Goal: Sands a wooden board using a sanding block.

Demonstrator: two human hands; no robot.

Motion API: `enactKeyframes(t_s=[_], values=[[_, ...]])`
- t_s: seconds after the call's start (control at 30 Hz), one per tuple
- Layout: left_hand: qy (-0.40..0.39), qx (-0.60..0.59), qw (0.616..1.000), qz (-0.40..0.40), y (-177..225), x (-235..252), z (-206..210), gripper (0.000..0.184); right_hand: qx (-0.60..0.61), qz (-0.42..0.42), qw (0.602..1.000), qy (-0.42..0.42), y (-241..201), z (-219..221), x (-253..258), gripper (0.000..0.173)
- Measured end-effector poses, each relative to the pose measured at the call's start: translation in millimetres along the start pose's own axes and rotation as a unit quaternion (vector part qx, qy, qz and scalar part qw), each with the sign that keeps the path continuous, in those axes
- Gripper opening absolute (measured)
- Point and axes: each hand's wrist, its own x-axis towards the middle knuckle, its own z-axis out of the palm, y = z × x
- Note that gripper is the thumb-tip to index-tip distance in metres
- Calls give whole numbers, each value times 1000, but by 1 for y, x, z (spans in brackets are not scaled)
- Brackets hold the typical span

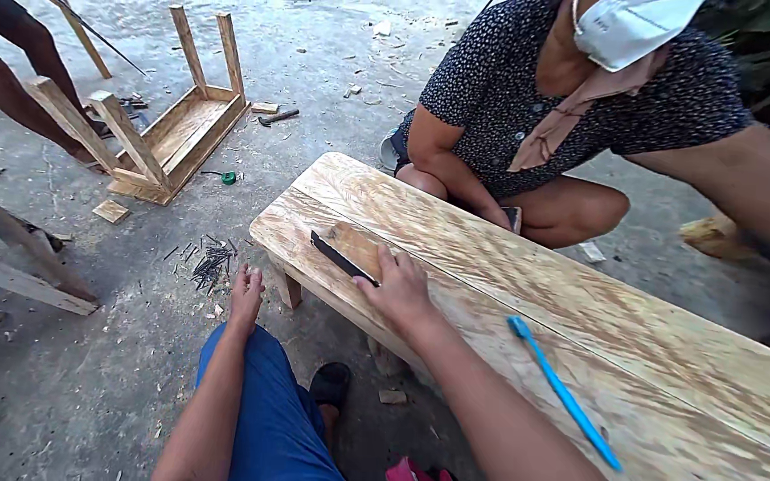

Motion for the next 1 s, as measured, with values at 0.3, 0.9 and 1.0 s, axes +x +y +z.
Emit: enactKeyframes(t_s=[0.3,0.9,1.0], values=[[91,-264,960,18,60,44,39,78,-71,-11,995,-66,22,-18,-17,85],[234,-346,909,-17,66,72,72,68,-2,-101,995,-17,-114,36,114,61],[242,-323,915,-26,67,71,69,66,1,-105,994,-20,-95,28,100,63]])
